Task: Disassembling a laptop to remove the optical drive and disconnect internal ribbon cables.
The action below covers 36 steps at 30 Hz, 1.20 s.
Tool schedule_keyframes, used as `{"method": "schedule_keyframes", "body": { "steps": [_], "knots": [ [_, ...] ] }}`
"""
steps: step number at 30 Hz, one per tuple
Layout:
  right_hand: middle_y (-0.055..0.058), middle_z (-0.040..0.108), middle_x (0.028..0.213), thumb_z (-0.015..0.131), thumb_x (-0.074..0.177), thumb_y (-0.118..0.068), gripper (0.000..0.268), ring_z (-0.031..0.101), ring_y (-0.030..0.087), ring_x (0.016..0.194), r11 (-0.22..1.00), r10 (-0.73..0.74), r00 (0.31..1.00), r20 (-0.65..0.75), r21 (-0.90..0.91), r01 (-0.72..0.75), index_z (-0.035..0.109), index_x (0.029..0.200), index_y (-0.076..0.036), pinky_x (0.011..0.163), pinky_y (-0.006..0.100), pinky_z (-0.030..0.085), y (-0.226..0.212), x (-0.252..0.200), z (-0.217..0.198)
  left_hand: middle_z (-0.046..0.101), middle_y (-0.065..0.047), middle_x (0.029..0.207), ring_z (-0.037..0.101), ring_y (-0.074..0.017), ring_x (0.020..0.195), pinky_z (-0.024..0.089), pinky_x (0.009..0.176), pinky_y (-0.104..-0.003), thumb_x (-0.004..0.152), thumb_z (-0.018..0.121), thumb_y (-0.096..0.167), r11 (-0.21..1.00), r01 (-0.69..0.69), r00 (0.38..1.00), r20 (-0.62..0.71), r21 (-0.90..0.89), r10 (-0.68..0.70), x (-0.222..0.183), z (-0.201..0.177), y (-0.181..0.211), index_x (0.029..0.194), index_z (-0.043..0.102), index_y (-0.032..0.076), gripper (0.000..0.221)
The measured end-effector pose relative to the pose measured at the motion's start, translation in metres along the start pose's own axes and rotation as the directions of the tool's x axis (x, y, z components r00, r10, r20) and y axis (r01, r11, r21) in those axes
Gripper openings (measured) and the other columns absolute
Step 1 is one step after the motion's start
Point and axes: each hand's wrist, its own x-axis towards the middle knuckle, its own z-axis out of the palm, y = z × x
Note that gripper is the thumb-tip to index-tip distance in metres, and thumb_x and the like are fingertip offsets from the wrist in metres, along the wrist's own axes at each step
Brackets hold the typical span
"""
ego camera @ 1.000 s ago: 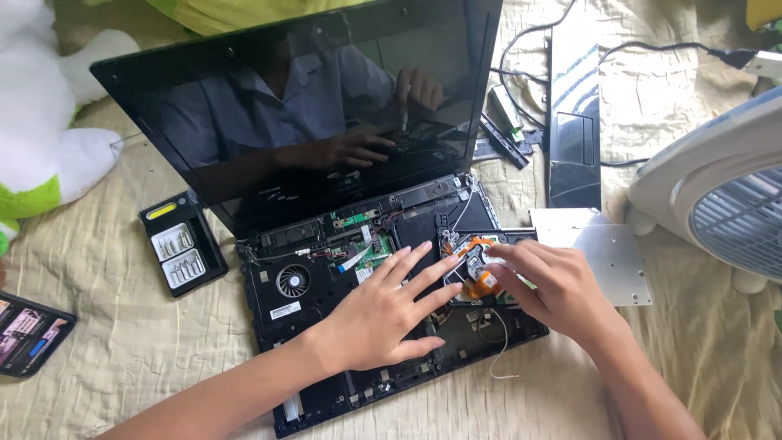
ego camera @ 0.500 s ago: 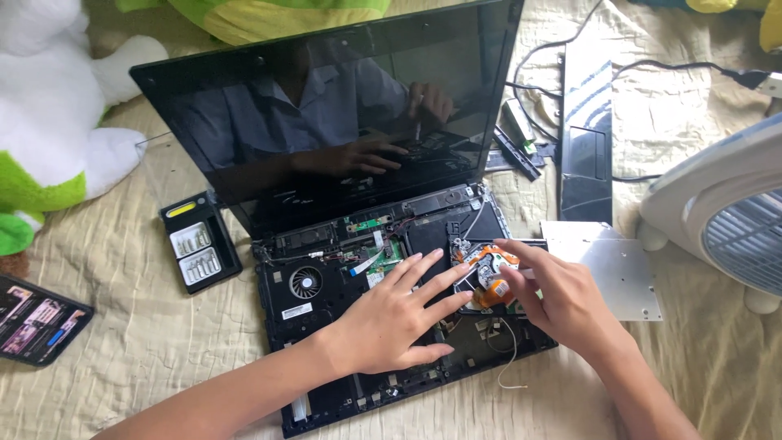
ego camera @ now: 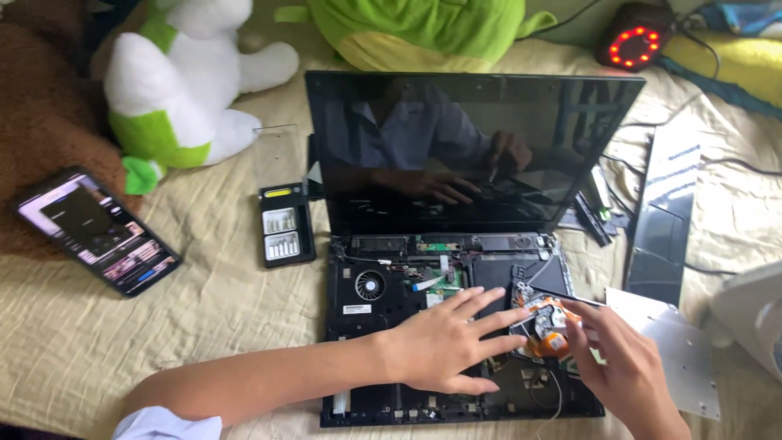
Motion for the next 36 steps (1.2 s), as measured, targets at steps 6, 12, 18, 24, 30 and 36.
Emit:
{"method": "schedule_keyframes", "body": {
  "steps": [6, 12, 18, 24, 30, 36],
  "knots": [
    [0.0, 0.076, 0.078, 0.066, 0.092, -0.016, 0.027, 0.059, 0.007, 0.045, 0.998, -0.05, 0.999, 0.006, 0.043, 0.05, 0.069, 0.118, -0.01, 0.049, 0.027, 0.048, 0.025, -0.012, 0.008, 0.032, -0.015, 0.17, 0.037, -0.0488, 0.152, 0.033, 0.123, -0.06, 0.099, 0.041, 0.059, 0.999, 0.002, 1.0, -0.028, 0.043, -0.001, -0.002, 0.005, -0.001, 0.154, 0.048, 0.014, 0.072],
    [0.0, 0.075, 0.079, 0.067, 0.087, -0.006, 0.034, 0.066, 0.009, 0.057, 0.999, -0.043, 0.997, 0.061, -0.001, 0.043, 0.068, 0.12, -0.011, 0.052, 0.026, 0.052, 0.03, -0.016, 0.006, 0.034, -0.017, 0.168, 0.037, -0.0501, 0.151, 0.033, 0.122, -0.061, 0.1, 0.041, 0.057, 1.0, -0.008, 0.999, -0.035, 0.007, 0.008, -0.002, 0.003, -0.002, 0.152, 0.049, 0.011, 0.07],
    [-0.003, 0.071, 0.072, 0.066, 0.093, -0.014, 0.04, 0.056, 0.007, 0.047, 0.996, -0.09, 0.995, 0.034, 0.004, 0.09, 0.062, 0.133, -0.012, 0.051, 0.028, 0.047, 0.012, -0.004, 0.003, 0.033, -0.017, 0.168, 0.036, -0.0501, 0.151, 0.032, 0.122, -0.061, 0.099, 0.045, 0.056, 1.0, -0.006, 1.0, -0.024, -0.003, 0.006, -0.001, 0.0, -0.001, 0.151, 0.049, 0.01, 0.07],
    [0.0, 0.058, 0.06, 0.068, 0.092, -0.012, 0.023, 0.048, 0.013, 0.048, 0.98, -0.177, 0.984, 0.022, -0.082, 0.179, 0.069, 0.114, -0.008, 0.047, 0.033, 0.04, 0.002, 0.002, -0.009, 0.035, -0.017, 0.166, 0.036, -0.0494, 0.15, 0.03, 0.122, -0.06, 0.099, 0.047, 0.055, 1.0, -0.007, 1.0, -0.027, 0.005, 0.007, 0.0, -0.005, 0.001, 0.15, 0.051, 0.01, 0.068],
    [0.0, 0.048, 0.078, 0.057, 0.101, -0.012, 0.043, 0.051, 0.017, 0.063, 0.977, -0.158, 0.986, 0.05, -0.139, 0.164, 0.055, 0.143, -0.017, 0.051, 0.034, 0.039, -0.003, 0.004, -0.006, 0.032, -0.017, 0.167, 0.036, -0.05, 0.149, 0.03, 0.121, -0.061, 0.099, 0.055, 0.05, 1.0, -0.016, 1.0, -0.021, -0.011, 0.016, 0.004, -0.015, 0.003, 0.148, 0.053, 0.009, 0.064],
    [0.001, 0.059, 0.072, 0.066, 0.099, -0.015, 0.029, 0.053, 0.019, 0.055, 0.989, -0.132, 0.99, 0.048, -0.055, 0.135, 0.064, 0.127, -0.013, 0.05, 0.034, 0.042, 0.0, 0.006, -0.014, 0.032, -0.018, 0.166, 0.031, -0.0473, 0.149, 0.028, 0.119, -0.059, 0.098, 0.06, 0.048, 1.0, -0.008, 0.999, 0.045, -0.006, 0.008, 0.01, -0.021, 0.005, 0.149, 0.05, 0.008, 0.066]
  ]
}}
